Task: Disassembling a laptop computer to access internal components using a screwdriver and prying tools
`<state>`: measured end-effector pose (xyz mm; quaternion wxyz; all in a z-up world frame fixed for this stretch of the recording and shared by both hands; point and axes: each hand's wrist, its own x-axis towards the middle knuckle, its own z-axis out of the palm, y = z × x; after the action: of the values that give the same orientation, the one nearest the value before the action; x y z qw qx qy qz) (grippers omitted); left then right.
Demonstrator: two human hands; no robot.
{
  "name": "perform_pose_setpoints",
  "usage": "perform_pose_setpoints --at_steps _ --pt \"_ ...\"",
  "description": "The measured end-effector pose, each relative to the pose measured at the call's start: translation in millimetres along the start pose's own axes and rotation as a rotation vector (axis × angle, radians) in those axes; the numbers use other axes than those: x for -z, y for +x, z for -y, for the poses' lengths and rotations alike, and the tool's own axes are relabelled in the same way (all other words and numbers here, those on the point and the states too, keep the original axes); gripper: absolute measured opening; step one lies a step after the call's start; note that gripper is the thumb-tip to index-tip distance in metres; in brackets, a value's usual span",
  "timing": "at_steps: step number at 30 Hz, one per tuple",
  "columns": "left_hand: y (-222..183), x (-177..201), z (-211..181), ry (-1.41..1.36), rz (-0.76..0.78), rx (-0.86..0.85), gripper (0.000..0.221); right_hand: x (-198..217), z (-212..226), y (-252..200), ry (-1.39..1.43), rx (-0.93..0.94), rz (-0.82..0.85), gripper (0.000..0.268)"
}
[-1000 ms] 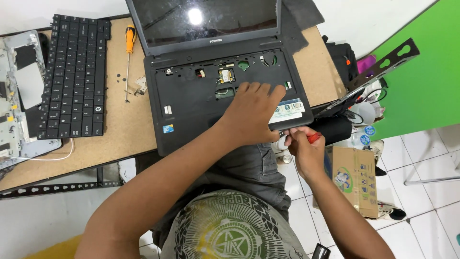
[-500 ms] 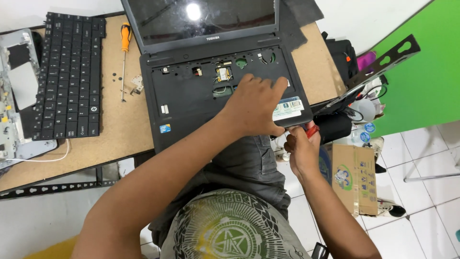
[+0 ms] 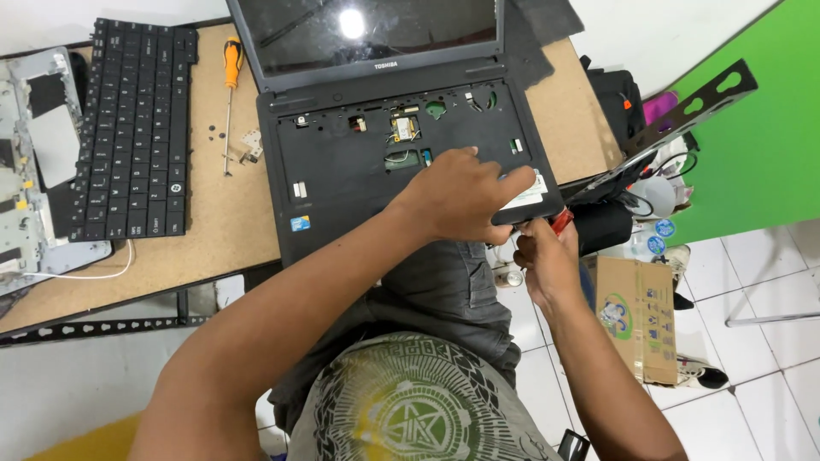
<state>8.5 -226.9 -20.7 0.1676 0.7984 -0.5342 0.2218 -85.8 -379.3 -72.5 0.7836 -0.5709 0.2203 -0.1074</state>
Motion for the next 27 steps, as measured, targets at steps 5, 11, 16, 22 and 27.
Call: perform_pose_setpoints --at_steps 5,11,16,22,27 --pt "0.6 11.0 -5.9 -0.045 -0.033 0.031 0.072 -13.5 11.9 -19.7 0.015 0.023 -0.021 0.019" --pt "-0.7 10.6 -5.4 -0.024 -0.065 0.013 0.069 -13.9 -5.7 -24.7 0.101 0.005 -0.027 0.011" --pt "-2.5 13.8 -8.3 -0.017 -0.089 -0.015 0.067 -6.4 -25.9 -16.0 0.050 -0.002 -0.038 0.011" --pt "-12.3 15.4 -11.1 0.069 -0.110 -0.014 0.056 -9.5 -23.8 -17.2 0.070 -0.009 -0.069 0.009" --pt "-25.0 54.2 -10.4 0.065 0.140 0.197 0.077 -23.5 -4.9 -28.8 0.037 0.021 -0.065 0.012"
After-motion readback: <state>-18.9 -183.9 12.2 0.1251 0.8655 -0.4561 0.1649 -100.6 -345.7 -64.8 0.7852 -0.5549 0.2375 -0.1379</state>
